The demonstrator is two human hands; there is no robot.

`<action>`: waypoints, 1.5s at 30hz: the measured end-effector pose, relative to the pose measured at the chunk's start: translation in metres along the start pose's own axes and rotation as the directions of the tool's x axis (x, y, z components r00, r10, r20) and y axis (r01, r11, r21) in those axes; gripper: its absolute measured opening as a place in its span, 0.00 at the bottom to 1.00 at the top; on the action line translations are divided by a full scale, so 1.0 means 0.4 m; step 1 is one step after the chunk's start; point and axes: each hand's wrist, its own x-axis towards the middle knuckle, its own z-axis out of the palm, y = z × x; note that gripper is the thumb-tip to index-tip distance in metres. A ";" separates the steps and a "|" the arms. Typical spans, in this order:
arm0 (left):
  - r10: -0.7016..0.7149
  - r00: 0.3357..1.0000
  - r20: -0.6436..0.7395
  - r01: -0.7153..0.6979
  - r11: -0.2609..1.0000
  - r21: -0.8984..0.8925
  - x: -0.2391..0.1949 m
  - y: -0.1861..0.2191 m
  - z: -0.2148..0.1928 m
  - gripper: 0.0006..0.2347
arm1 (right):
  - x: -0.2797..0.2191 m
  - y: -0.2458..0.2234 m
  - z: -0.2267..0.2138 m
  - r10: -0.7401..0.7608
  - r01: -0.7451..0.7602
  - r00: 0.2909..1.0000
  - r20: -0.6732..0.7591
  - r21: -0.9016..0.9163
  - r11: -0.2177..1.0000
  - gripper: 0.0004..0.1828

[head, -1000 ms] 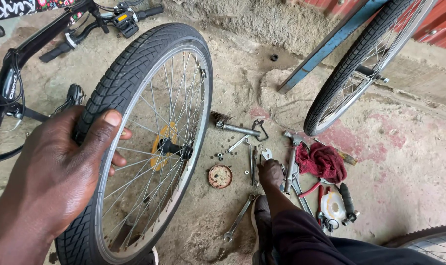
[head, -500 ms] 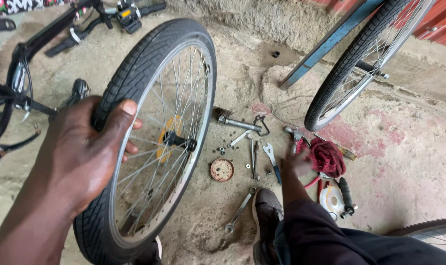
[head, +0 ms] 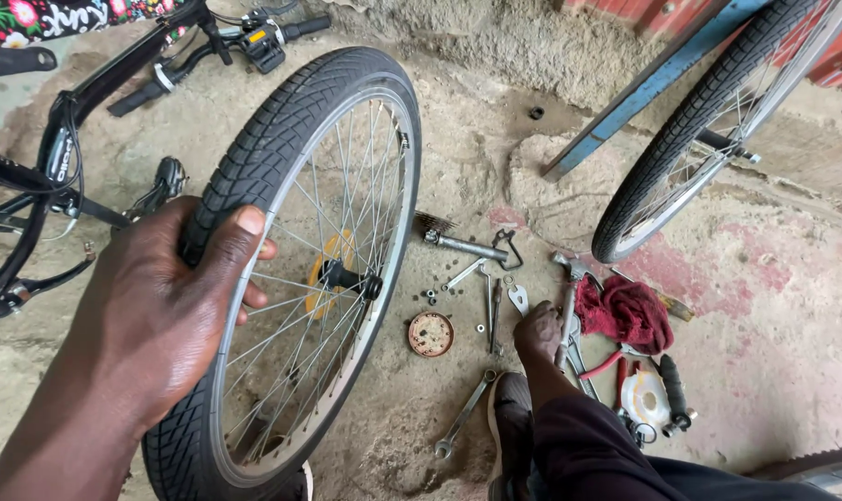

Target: The person removes a bicycle tire from a wheel using a tire lever and their hands, then removes the inner tube. They place the tire and tube aside, pick up another wheel, and begin installing the tire onto it using the tire lever.

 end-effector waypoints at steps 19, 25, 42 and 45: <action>-0.018 1.000 0.025 0.022 0.981 -0.191 0.050 -0.067 0.020 0.09 | -0.028 -0.065 -0.060 0.147 -0.147 0.987 0.070 -0.005 0.989 0.16; 0.156 0.985 -0.068 -0.160 0.985 -0.061 0.025 -0.053 -0.017 0.17 | -0.020 -0.134 0.005 0.217 0.071 0.829 -0.515 0.483 0.873 0.26; 0.324 0.941 -0.097 -0.338 0.919 -0.203 0.056 -0.165 -0.039 0.19 | -0.522 -0.542 -0.826 -0.743 -0.683 0.669 0.009 0.401 -0.610 0.15; 0.317 0.944 -0.095 -0.331 0.913 -0.240 0.042 -0.163 -0.047 0.18 | -0.572 -0.600 -0.891 -0.584 -0.457 0.788 0.196 0.821 -0.342 0.13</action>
